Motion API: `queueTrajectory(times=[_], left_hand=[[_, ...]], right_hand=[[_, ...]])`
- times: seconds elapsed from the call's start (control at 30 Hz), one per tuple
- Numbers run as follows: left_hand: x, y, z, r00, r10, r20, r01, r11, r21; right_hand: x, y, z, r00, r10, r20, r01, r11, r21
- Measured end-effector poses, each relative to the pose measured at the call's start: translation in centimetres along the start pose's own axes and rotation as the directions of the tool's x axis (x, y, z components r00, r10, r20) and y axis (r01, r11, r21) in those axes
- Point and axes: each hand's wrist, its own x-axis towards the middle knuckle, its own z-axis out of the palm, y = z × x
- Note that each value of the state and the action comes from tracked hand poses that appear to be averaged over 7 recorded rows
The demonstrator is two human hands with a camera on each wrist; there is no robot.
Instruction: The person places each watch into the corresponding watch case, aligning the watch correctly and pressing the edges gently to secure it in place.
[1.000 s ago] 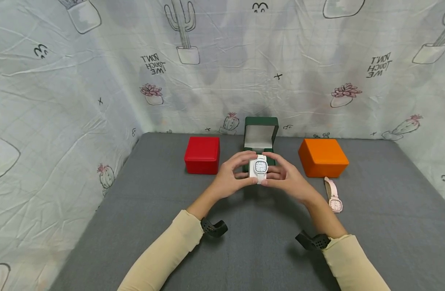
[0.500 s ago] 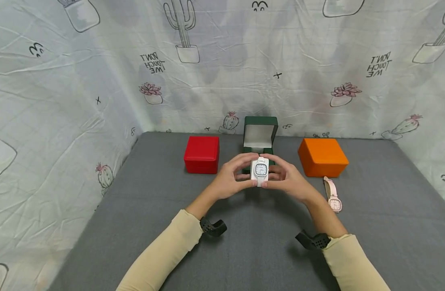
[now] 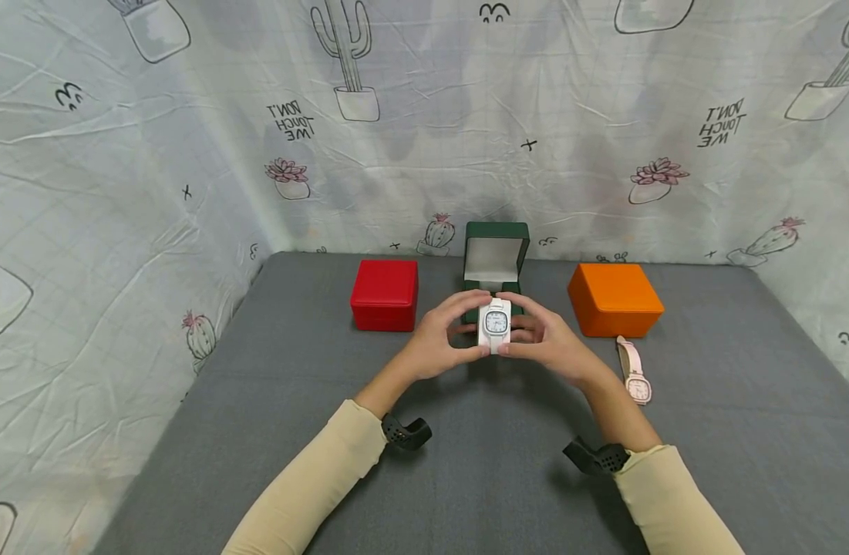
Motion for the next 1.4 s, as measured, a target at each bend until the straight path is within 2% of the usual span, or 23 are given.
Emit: queueTrajectory(times=[0.17,0.4,0.53,0.63,0.73,0.97,1.27,1.4], left_hand=[[0.1,0.5,0.1,1.0,0.021,-0.001,-0.021,0.997,0.075],[-0.3,2.9,0.1,0.999,0.035,-0.021,-0.032,0.992,0.119],[-0.3,1.9,0.3,0.998,0.055,-0.025,-0.05,0.985,0.166],[-0.2,0.5,0.4,0.997,0.072,-0.038,-0.065,0.986,0.153],[-0.2,0.0,0.4,0.996,0.071,-0.049,-0.065,0.991,0.119],[-0.1,-0.1,0.3,0.998,0.049,-0.048,-0.045,0.994,0.098],[0.0,-0.2,0.1,1.0,0.022,-0.021,-0.02,0.994,0.104],[-0.1,-0.1,0.3,1.0,0.022,-0.021,-0.019,0.989,0.146]], right_hand=[[0.1,0.0,0.0,1.0,0.002,-0.011,-0.002,1.0,-0.009],[0.3,0.1,0.2,0.999,0.05,-0.015,-0.049,0.996,0.069],[0.3,0.2,0.2,0.998,0.056,-0.014,-0.054,0.994,0.098],[0.4,0.4,0.3,0.998,0.063,-0.008,-0.061,0.989,0.132],[0.4,0.5,0.3,0.998,0.07,0.0,-0.069,0.982,0.178],[0.6,1.0,0.5,0.998,0.063,-0.001,-0.061,0.967,0.246],[0.6,1.1,0.8,0.996,0.076,-0.037,-0.065,0.967,0.246],[0.5,1.1,0.8,0.997,0.072,-0.029,-0.064,0.971,0.232]])
